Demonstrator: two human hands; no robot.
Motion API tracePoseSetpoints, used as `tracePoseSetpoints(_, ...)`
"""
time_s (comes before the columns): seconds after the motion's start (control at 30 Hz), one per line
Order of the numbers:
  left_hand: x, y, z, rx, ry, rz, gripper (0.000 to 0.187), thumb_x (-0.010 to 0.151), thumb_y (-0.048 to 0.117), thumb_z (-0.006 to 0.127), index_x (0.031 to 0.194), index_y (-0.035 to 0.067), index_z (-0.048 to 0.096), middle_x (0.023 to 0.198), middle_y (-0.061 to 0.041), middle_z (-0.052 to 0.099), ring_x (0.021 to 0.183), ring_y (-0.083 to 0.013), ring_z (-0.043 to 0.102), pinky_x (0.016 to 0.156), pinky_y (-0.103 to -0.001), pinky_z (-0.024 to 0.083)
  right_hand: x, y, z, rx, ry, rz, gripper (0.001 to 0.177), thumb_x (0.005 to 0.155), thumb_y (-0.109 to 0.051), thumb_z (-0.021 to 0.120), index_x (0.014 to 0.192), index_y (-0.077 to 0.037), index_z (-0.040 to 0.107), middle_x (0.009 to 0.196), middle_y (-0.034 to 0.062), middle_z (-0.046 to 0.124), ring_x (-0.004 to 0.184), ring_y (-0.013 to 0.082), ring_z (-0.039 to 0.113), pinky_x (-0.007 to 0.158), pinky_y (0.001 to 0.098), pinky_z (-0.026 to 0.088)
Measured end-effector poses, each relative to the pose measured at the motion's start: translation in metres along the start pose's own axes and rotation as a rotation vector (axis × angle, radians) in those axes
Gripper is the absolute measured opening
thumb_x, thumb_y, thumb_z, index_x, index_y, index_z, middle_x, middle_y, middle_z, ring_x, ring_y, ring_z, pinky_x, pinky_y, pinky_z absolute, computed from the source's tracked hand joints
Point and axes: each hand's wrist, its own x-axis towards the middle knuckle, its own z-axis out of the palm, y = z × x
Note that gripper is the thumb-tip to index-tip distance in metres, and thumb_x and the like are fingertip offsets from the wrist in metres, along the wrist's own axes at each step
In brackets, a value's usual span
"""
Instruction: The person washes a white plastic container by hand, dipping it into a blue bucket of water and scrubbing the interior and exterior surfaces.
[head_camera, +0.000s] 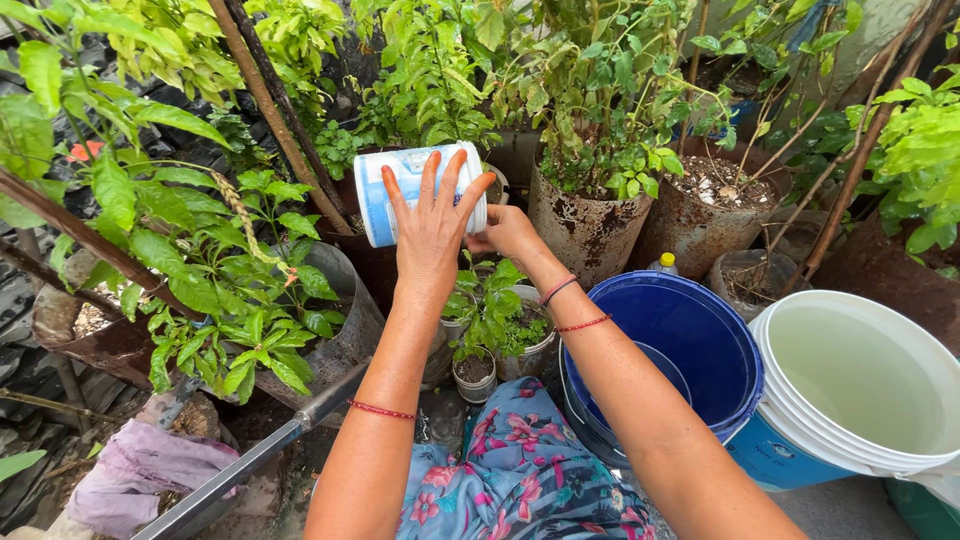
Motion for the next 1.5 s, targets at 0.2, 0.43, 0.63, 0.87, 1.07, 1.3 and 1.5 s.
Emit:
tracePoseSetpoints(0.2,0.003,0.009,0.006,-0.049,0.0,0.035,0.098,0.067,0.003,0.076,0.153,0.039,0.045,0.161,-0.003,0.037,0.149,-0.0312,0.035,0.118,-0.076,0.014,-0.01,-0.01,-0.007,0.096,0.05,0.093,0.028,0.096,-0.001,0.055,0.12,0.008,0.067,0.105,0.0142,0.076,0.086,0.022,0.078,0.077,0.0347,0.067)
tracePoseSetpoints(0.43,0.003,0.019,0.011,-0.002,0.029,0.051,0.096,0.071,0.003,0.077,0.153,0.039,0.045,0.161,-0.001,0.038,0.15,-0.029,0.035,0.12,-0.076,0.014,-0.025,-0.02,-0.022,0.045,0.038,-0.034,0.043,0.09,0.0,0.064,0.133,-0.002,0.058,0.122,0.0096,0.068,0.109,0.0181,0.069,0.085,0.0333,0.062)
tracePoseSetpoints(0.63,0.002,0.035,0.007,0.006,-0.127,0.048,0.099,0.064,0.003,0.075,0.152,0.036,0.044,0.159,-0.005,0.039,0.149,-0.0319,0.034,0.115,-0.076,0.013,-0.033,-0.016,-0.036,-0.006,-0.043,-0.066,0.046,0.091,0.003,0.062,0.136,0.003,0.058,0.127,0.0103,0.068,0.117,0.0193,0.067,0.097,0.0352,0.058)
tracePoseSetpoints(0.87,-0.002,0.049,0.021,-0.043,-0.049,-0.03,0.098,0.071,0.003,0.076,0.157,0.033,0.041,0.16,-0.009,0.039,0.149,-0.0349,0.037,0.116,-0.079,0.013,-0.047,-0.024,-0.056,-0.164,-0.237,-0.183,0.053,0.086,0.002,0.065,0.138,0.003,0.056,0.132,0.0114,0.068,0.12,0.0176,0.064,0.104,0.0331,0.05)
tracePoseSetpoints(1.07,0.004,0.089,0.011,-0.342,-0.066,-0.135,0.108,0.068,0.009,0.083,0.161,0.027,0.03,0.163,-0.013,0.033,0.148,-0.0387,0.036,0.115,-0.072,0.025,-0.095,-0.064,-0.087,-0.503,-0.11,-0.238,0.039,0.088,-0.018,0.075,0.12,0.003,0.065,0.109,0.0127,0.075,0.098,0.0181,0.067,0.086,0.0354,0.055)
tracePoseSetpoints(1.3,-0.026,0.199,0.058,-0.878,-0.195,-0.115,0.123,0.061,0.023,0.092,0.158,0.004,0.02,0.159,-0.028,0.028,0.145,-0.0457,0.034,0.115,-0.062,0.031,-0.182,-0.024,-0.185,-0.982,0.234,-0.157,0.038,0.089,-0.03,0.073,0.112,0.0,0.069,0.101,0.0242,0.072,0.094,0.0391,0.07,0.08,0.0447,0.054)
tracePoseSetpoints(1.5,-0.139,0.325,0.19,-1.042,-0.558,0.003,0.097,0.081,0.027,0.084,0.154,-0.005,0.029,0.158,-0.035,0.03,0.144,-0.0477,0.036,0.117,-0.051,0.033,-0.195,0.14,-0.234,-1.353,0.178,0.469,0.054,0.08,-0.033,0.074,0.134,-0.026,0.066,0.125,0.0147,0.071,0.117,0.0334,0.068,0.102,0.0553,0.049)
